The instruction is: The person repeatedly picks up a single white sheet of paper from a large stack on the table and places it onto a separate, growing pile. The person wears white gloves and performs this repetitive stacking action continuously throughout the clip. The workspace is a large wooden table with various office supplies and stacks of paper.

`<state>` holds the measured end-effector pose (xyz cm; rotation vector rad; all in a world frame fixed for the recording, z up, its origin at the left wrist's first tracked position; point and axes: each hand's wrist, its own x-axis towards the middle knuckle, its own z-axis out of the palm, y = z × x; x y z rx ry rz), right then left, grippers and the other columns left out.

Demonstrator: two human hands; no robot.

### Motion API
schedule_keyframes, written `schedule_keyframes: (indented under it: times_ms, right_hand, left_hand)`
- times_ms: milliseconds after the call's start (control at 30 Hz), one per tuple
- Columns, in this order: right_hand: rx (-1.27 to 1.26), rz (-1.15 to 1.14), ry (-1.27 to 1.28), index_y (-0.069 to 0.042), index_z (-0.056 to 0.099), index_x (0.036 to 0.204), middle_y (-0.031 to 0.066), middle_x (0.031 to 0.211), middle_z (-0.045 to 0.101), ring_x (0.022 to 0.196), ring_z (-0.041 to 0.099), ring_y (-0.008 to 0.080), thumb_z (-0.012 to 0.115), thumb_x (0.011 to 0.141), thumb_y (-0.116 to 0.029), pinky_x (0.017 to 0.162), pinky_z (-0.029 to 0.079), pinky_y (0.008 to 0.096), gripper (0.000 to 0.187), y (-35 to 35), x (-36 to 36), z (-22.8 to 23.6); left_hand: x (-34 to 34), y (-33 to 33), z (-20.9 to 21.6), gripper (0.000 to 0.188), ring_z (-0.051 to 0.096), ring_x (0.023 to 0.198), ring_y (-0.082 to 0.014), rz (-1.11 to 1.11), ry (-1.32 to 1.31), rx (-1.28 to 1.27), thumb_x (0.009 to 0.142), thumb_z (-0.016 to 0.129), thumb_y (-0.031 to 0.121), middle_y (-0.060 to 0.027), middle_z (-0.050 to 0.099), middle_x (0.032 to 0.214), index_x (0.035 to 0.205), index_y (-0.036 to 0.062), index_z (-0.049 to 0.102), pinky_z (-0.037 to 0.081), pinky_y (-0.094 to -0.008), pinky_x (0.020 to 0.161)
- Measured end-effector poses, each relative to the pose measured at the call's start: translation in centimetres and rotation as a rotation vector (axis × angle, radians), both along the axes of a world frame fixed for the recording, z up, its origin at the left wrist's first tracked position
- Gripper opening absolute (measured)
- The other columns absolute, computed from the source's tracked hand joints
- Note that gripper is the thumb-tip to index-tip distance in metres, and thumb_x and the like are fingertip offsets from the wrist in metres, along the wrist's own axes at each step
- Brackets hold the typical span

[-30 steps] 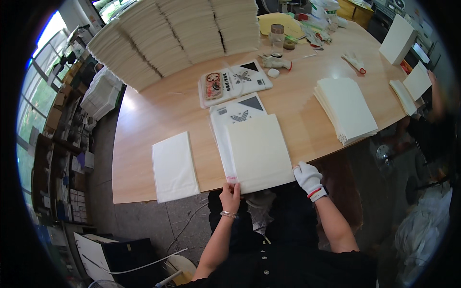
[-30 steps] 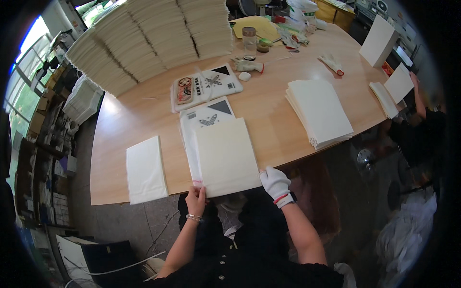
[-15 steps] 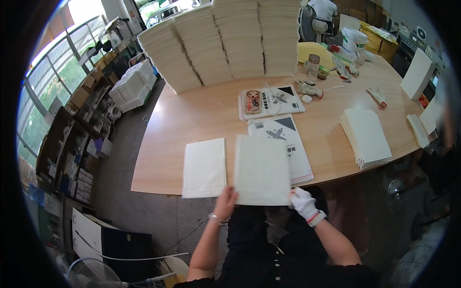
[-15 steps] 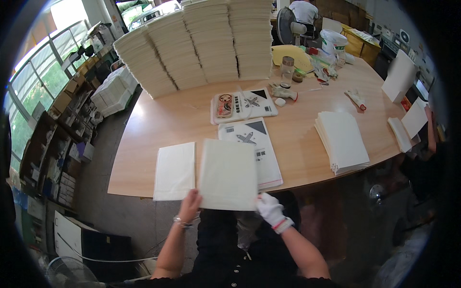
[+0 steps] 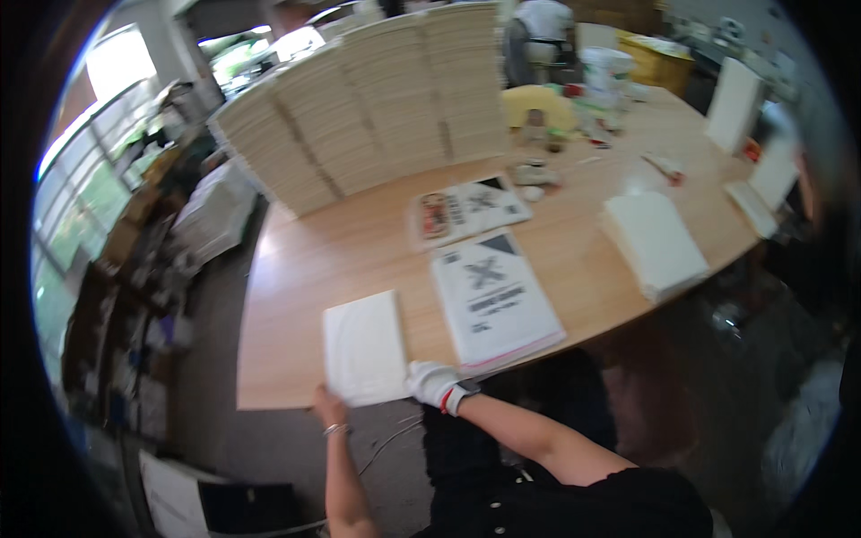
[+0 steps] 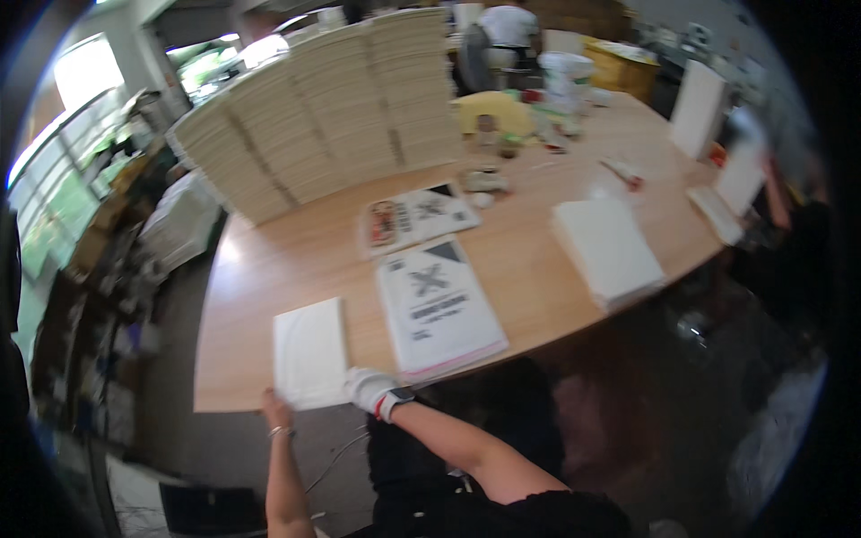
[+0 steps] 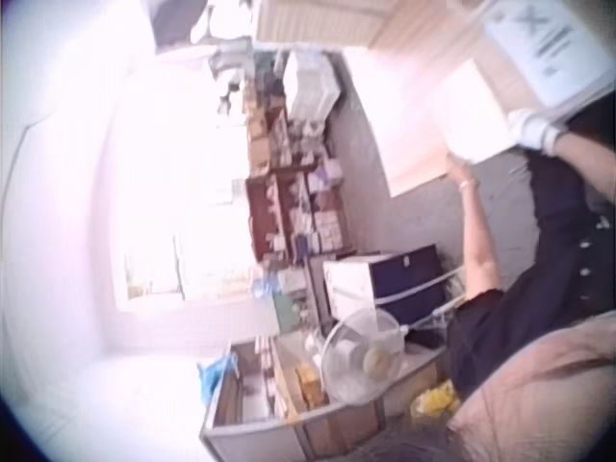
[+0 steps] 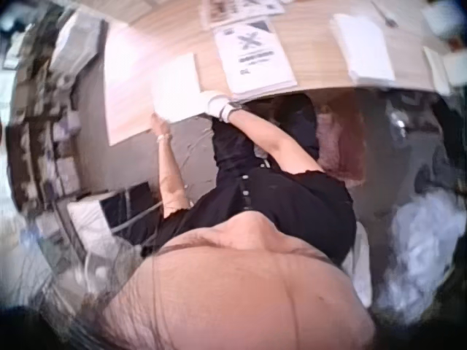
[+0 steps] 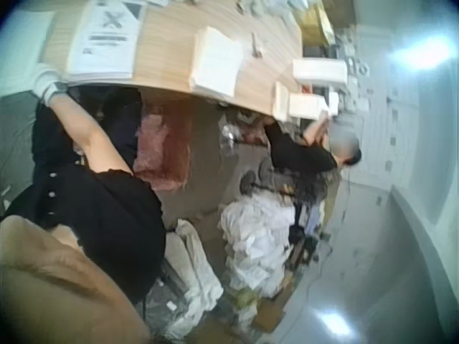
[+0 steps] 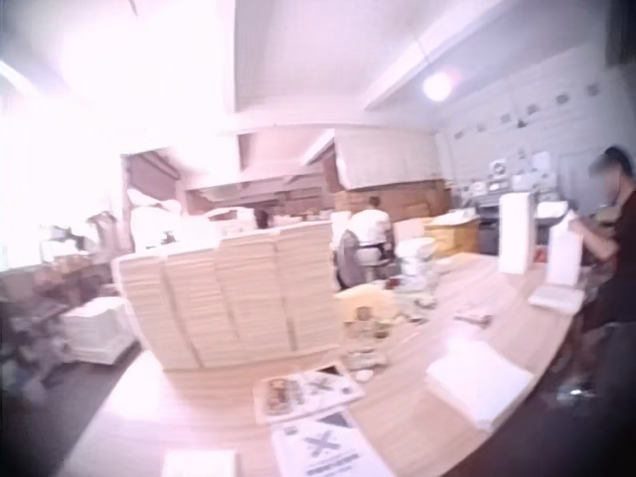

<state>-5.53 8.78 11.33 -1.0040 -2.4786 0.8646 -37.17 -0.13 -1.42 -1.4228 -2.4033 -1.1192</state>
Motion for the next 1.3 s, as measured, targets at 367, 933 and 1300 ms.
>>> schedule_keyframes:
  times_ms: [367, 933, 1300]
  right_hand:
    - [-0.406, -1.074, 1.482, -0.010, 0.050, 0.080, 0.0043, 0.070, 0.054, 0.053, 0.050, 0.0162, 0.041, 0.079, -0.008, 0.045, 0.039, 0.0285, 0.009, 2.9, 39.0, 2.3]
    - [-0.508, -1.329, 1.334, -0.013, 0.046, 0.084, 0.0004, 0.059, 0.044, 0.044, 0.044, 0.0106, 0.052, 0.079, -0.014, 0.034, 0.033, 0.0240, 0.008, 9.9, 47.5, 6.5]
    - [-0.759, -0.579, 1.014, 0.003, 0.046, 0.113, 0.0110, 0.104, 0.056, 0.093, 0.056, 0.0174, 0.051, 0.080, -0.016, 0.080, 0.046, 0.0290, 0.038, -9.2, 36.0, 7.6]
  left_hand:
    - [15.1, 3.7, 10.9, 0.045, 0.038, 0.116, -0.0303, -0.222, -0.168, 0.201, 0.077, 0.046, -0.002, -0.0186, 0.041, 0.123, 0.121, -0.0040, 0.037, 0.028, -0.0374, 0.098]
    - [35.0, 13.5, 11.6, 0.011, 0.053, 0.080, -0.0266, -0.732, 0.671, -0.511, 0.073, 0.050, 0.012, -0.0103, 0.053, 0.083, 0.081, 0.0068, 0.054, 0.043, -0.0359, 0.068]
    - [33.0, 13.9, 10.9, 0.016, 0.054, 0.084, -0.0288, -0.715, 0.284, -0.344, 0.074, 0.045, 0.008, -0.0143, 0.056, 0.088, 0.086, 0.0043, 0.054, 0.045, -0.0397, 0.071]
